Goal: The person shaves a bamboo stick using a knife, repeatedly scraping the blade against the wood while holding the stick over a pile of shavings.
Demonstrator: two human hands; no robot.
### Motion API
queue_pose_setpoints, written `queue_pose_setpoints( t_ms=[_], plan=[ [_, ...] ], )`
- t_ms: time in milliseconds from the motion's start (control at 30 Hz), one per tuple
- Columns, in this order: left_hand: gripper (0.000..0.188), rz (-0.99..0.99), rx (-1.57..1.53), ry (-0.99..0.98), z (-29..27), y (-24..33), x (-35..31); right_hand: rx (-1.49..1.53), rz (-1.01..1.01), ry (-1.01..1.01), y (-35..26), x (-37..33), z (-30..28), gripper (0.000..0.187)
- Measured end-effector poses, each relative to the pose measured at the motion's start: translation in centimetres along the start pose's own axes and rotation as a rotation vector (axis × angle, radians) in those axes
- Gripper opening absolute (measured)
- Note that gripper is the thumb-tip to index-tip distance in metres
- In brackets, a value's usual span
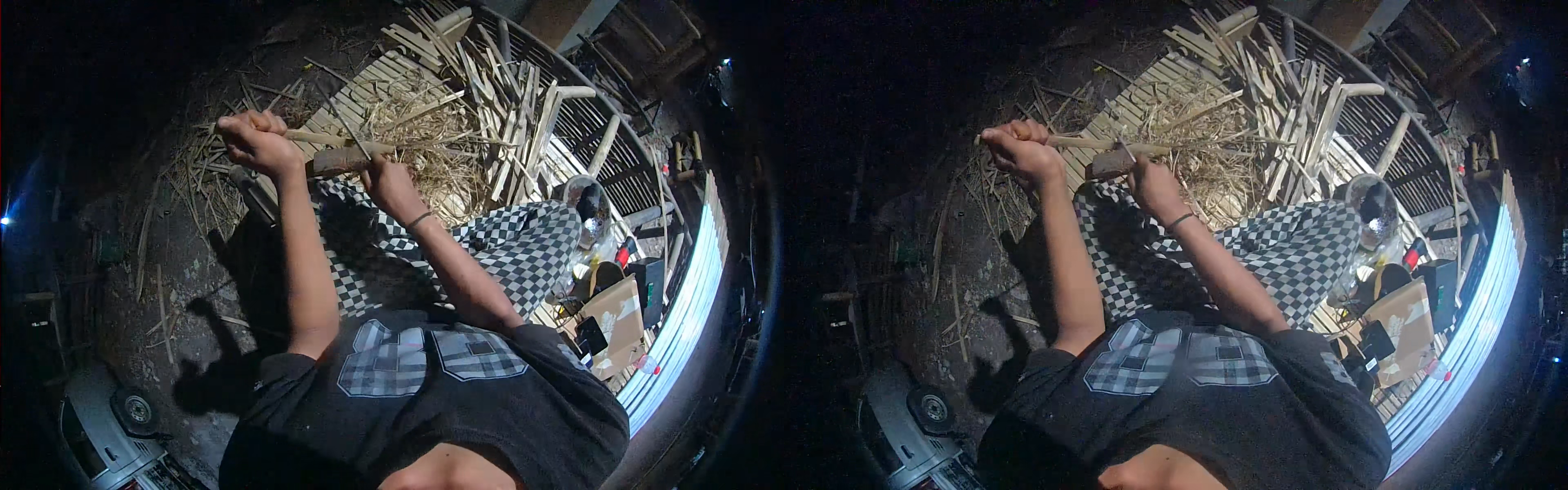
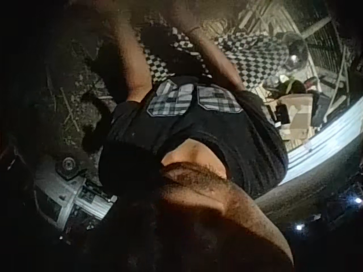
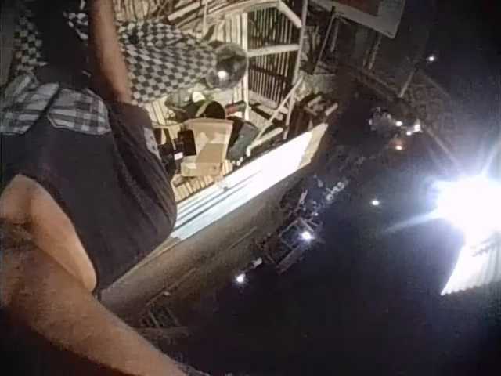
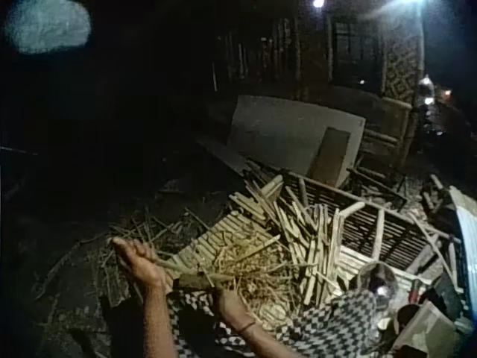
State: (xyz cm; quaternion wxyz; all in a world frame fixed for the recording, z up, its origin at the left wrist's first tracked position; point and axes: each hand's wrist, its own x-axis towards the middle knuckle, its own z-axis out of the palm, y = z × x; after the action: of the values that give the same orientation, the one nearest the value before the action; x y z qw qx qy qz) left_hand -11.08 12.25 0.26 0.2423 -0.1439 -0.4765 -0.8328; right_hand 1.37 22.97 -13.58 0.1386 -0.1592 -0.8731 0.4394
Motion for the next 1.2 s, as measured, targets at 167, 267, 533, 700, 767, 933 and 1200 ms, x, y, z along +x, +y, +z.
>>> queue_pose_setpoints(
  t_ms=[167, 267, 533, 700, 767, 933, 1200],
  plan=[
    [0.053, -0.069, -0.020, 0.023, 0.8, 0.5, -0.1, -0.007, 0.021, 0.035, 0.6, -0.9, 0.6, 0.025],
    [0.051, -0.105, -0.019, 0.007, 0.7, 0.8, 0.4, -0.090, 0.191, 0.103, 8.4, 0.3, 2.8, 0.022],
    [0.049, -0.020, 0.102, -0.012, 1.9, -2.0, 3.7, 0.034, 0.076, 0.073, 1.9, -0.2, 1.7, 0.023],
    [0.046, -0.127, 0.006, -0.049, 4.1, -3.8, 5.8, -0.026, 0.341, 0.038, 11.7, 0.7, 3.1, 0.029],
    [0.046, -0.177, -0.014, -0.110, 4.0, -4.8, 6.8, 0.031, 0.462, -0.012, 13.1, 0.9, 2.3, 0.030],
    [0.050, -0.207, 0.021, -0.105, 4.9, -7.1, 8.6, -0.080, 0.116, -0.015, 8.9, 2.0, 2.2, 0.031],
    [0.041, -0.310, 0.000, -0.132, 2.7, -10.6, 11.3, 0.139, -0.063, 0.138, -5.2, 1.9, -1.2, 0.022]
  ],
)
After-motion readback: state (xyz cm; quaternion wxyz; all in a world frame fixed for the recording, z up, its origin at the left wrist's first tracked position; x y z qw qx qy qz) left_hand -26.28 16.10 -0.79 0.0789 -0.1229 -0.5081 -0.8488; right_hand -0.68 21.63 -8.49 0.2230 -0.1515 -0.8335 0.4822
